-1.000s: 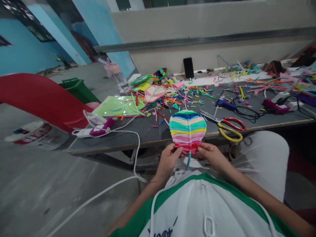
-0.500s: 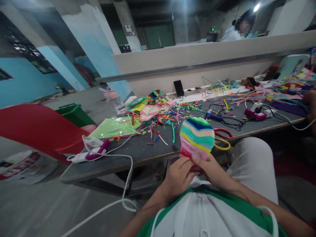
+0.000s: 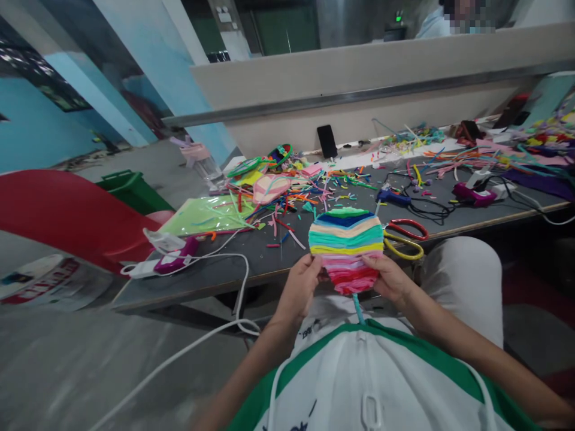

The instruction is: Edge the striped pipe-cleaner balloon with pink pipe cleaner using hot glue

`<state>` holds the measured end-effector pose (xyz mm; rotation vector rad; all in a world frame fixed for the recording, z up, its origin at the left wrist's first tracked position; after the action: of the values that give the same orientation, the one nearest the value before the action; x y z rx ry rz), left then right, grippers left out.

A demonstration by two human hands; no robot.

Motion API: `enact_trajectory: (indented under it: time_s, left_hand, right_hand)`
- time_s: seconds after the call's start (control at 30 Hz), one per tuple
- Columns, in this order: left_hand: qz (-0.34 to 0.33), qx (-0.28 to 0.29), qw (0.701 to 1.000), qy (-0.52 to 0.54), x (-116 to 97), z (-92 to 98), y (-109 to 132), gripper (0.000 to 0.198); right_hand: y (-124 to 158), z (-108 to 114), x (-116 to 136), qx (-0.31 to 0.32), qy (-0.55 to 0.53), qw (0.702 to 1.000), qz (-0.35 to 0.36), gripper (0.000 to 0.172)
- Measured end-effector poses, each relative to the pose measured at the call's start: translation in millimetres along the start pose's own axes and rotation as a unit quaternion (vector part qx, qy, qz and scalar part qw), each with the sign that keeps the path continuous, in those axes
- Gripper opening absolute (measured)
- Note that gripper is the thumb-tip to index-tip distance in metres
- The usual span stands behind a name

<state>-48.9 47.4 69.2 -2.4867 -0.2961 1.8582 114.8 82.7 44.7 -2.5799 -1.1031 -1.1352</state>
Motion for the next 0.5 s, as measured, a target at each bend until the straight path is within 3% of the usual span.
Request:
enact_trajectory:
  time_s: [0.2,0.37,0.5]
  left_hand:
    - [-0.003,-0.002,0.998,0.07,9.9,-7.7,3.9,0.029]
    - [0.021,0.015,0.997,0.07,18.4,-6.8,7.2,0.033]
    - [0.014,0.038,0.999,0.029,25.2,-5.5,9.7,0.04]
  right_hand:
    - [-1.0,3.4,3.2,-0.029,0.007,1.0,-0.006,0.028]
    - [-8.8,15.3,16.7,-0.09,-0.032,0.993,0.064,0.027]
    - [-15.1,23.3,11.4,-0.113,-0.071,0.989,0.057,0.029]
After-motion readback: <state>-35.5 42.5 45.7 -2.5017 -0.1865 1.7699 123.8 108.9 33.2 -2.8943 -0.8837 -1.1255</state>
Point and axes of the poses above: each hand's wrist, its own y-axis away from the middle knuckle, its own z-axis out of the back of the hand, x = y × z, the point moved 5 cm from there along -y, towards the middle knuckle, and after that the axes turned 11 degrees about -z, right-handed, at the moved point
